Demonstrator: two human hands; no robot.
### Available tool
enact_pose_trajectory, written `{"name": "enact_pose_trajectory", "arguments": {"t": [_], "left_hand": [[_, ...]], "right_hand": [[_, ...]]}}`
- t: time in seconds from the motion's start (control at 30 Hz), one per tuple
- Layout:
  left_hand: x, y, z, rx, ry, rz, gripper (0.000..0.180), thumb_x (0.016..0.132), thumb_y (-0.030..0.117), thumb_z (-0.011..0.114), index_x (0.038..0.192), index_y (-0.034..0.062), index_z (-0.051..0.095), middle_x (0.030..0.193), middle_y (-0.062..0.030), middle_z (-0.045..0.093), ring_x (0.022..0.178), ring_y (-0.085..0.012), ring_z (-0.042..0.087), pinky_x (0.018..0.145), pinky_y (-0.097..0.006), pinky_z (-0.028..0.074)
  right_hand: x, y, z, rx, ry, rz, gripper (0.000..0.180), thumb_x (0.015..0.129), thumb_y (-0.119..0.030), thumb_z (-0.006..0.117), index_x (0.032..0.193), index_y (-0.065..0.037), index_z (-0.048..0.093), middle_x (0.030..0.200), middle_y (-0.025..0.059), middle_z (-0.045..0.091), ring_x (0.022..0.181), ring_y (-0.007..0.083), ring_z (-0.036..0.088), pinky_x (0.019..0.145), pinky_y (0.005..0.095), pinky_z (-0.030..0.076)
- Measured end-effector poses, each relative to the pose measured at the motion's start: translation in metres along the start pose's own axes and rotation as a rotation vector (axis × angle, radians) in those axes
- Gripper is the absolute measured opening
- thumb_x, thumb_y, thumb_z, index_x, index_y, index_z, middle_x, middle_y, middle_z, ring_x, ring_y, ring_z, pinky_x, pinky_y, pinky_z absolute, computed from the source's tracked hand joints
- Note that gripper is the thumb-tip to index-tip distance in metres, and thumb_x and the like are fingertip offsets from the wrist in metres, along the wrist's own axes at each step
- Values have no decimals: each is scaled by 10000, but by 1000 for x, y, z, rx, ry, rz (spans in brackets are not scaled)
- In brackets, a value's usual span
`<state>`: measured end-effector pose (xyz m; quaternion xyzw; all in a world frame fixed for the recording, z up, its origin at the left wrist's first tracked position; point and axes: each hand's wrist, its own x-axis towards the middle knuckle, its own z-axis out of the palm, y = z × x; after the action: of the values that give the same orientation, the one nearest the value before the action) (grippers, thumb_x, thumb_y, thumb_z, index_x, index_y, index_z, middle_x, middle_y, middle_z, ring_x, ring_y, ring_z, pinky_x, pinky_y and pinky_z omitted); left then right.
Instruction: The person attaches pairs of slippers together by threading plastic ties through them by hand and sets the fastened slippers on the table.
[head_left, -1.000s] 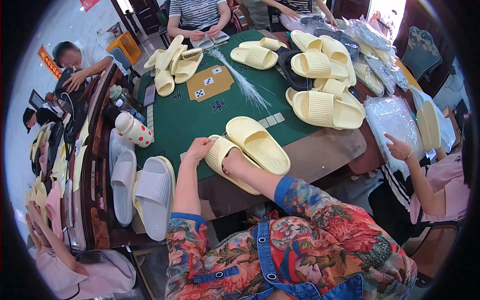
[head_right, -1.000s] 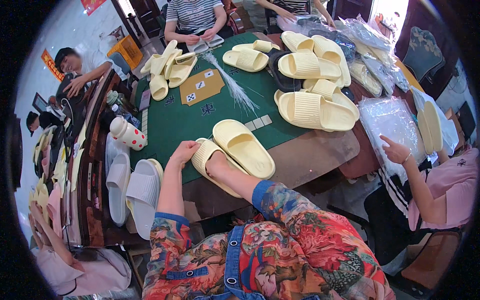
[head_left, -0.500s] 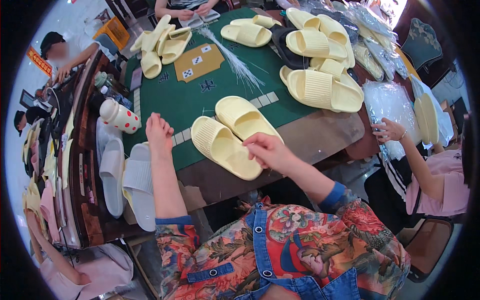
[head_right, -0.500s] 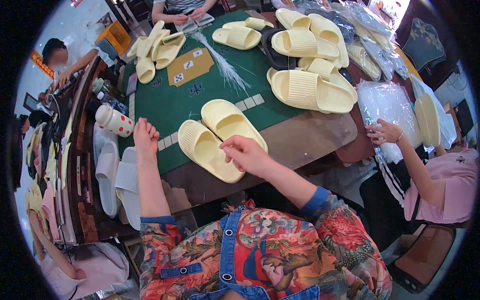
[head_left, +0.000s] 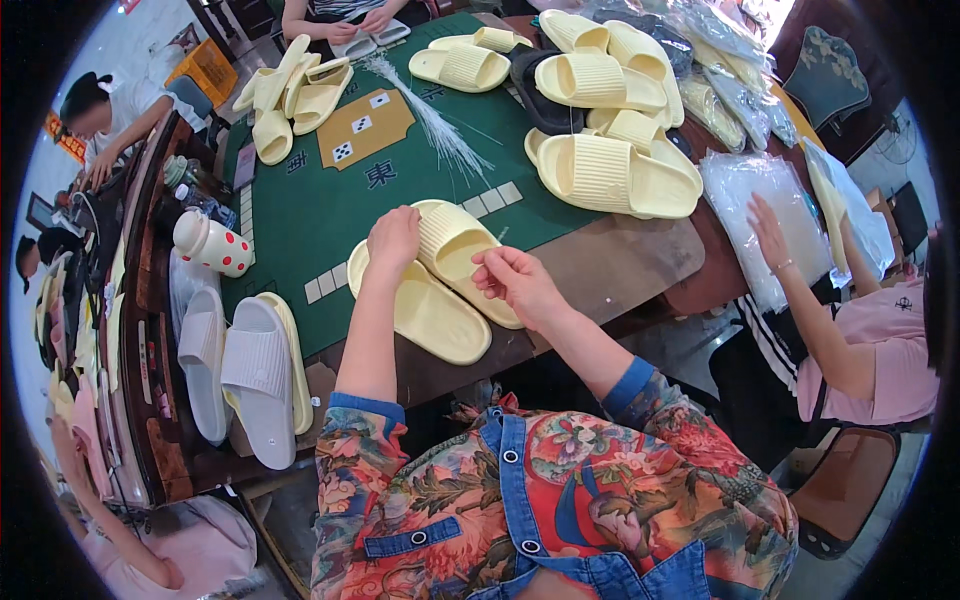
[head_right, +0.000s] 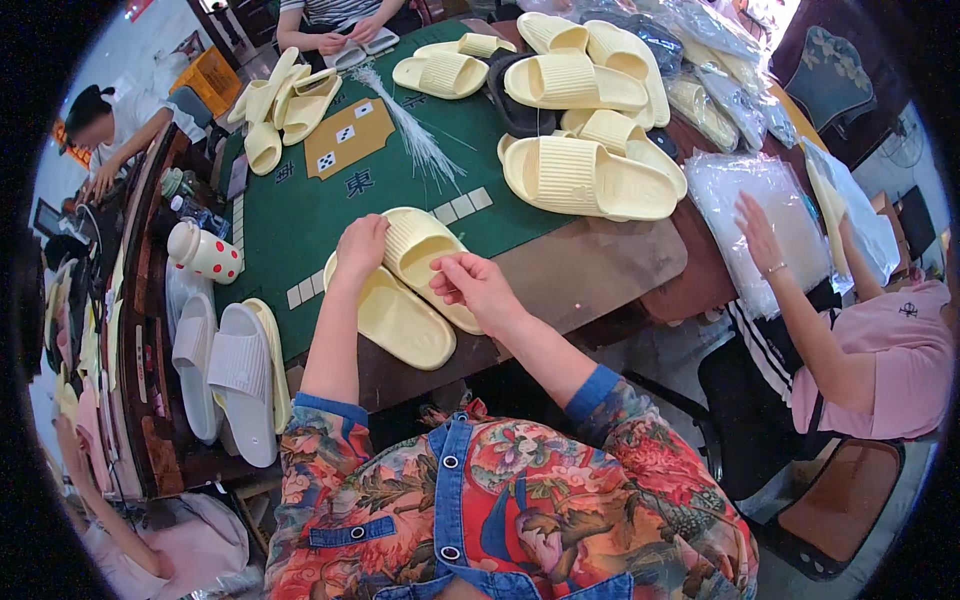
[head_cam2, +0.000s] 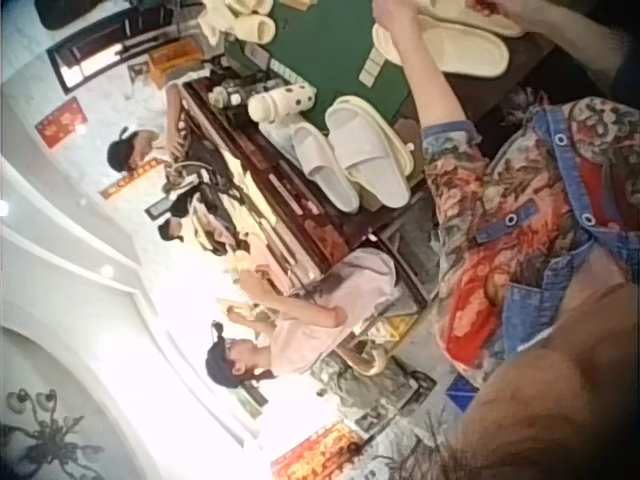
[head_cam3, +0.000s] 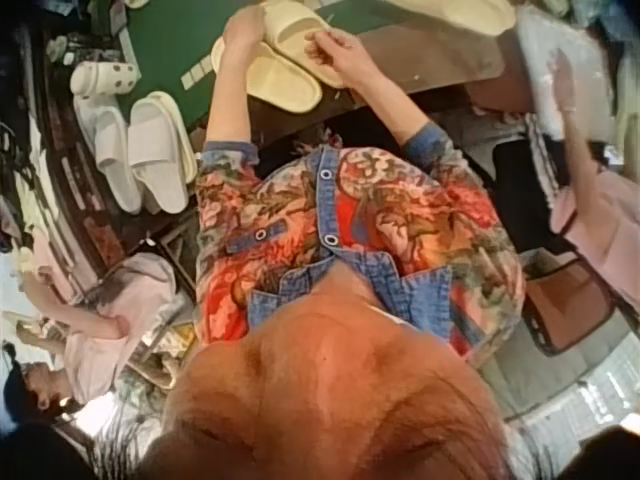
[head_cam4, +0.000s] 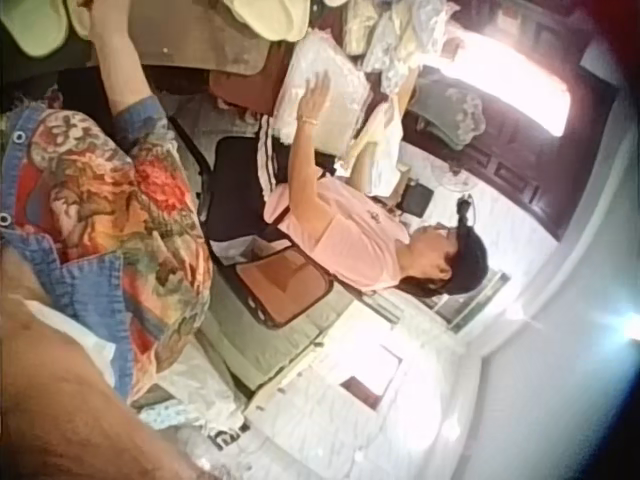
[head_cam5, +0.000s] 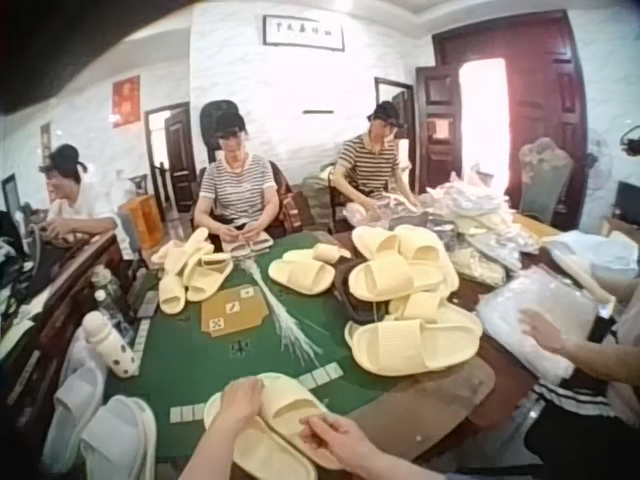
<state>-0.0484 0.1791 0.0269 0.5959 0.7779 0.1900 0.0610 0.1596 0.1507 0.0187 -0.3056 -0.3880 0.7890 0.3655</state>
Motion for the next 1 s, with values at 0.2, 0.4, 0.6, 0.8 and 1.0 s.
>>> {"name": "enact_pose_trajectory", "arguments": {"t": [0.2, 0.4, 0.6, 0.8, 1.0], "left_hand": [[-18, -6, -3, -235, -154, 75, 279, 840, 232, 415, 825, 38, 615, 832, -156, 612, 826, -327, 567, 721, -405, 436], [-19, -21, 10, -421, -197, 61, 249, 851, 201, 460, 835, -7, 596, 759, -112, 603, 731, -222, 548, 659, -332, 428], [-7, -31, 19, -516, -363, 27, 230, 864, 168, 490, 851, -40, 586, 713, -8, 573, 651, -80, 476, 585, -253, 407], [-9, -22, 18, -827, -479, 5, 217, 863, 167, 489, 856, -30, 580, 766, -6, 572, 692, -72, 476, 593, -246, 403], [-10, -18, 16, -178, -252, 182, 259, 839, 216, 478, 832, -30, 558, 786, -195, 581, 753, -328, 563, 669, -392, 427]], "right_hand": [[2, 10, 3, -125, -113, 421, 229, 915, -203, 379, 918, -17, 512, 645, 27, 524, 481, 99, 493, 396, 209, 391], [26, 10, 28, -620, 1, 270, 178, 858, -100, 416, 848, 25, 542, 607, 69, 547, 456, 141, 527, 373, 266, 407], [53, 25, 23, -911, 165, -125, 317, 764, -144, 571, 1026, 34, 554, 928, 197, 607, 850, 274, 597, 704, 346, 469], [42, 12, 31, -921, 107, -120, 375, 746, -211, 618, 1058, -12, 557, 1025, 193, 581, 948, 285, 568, 780, 348, 449], [49, 23, 26, -1046, 238, -105, 298, 736, -175, 591, 972, 8, 594, 939, 223, 596, 898, 336, 577, 753, 386, 460]]}}
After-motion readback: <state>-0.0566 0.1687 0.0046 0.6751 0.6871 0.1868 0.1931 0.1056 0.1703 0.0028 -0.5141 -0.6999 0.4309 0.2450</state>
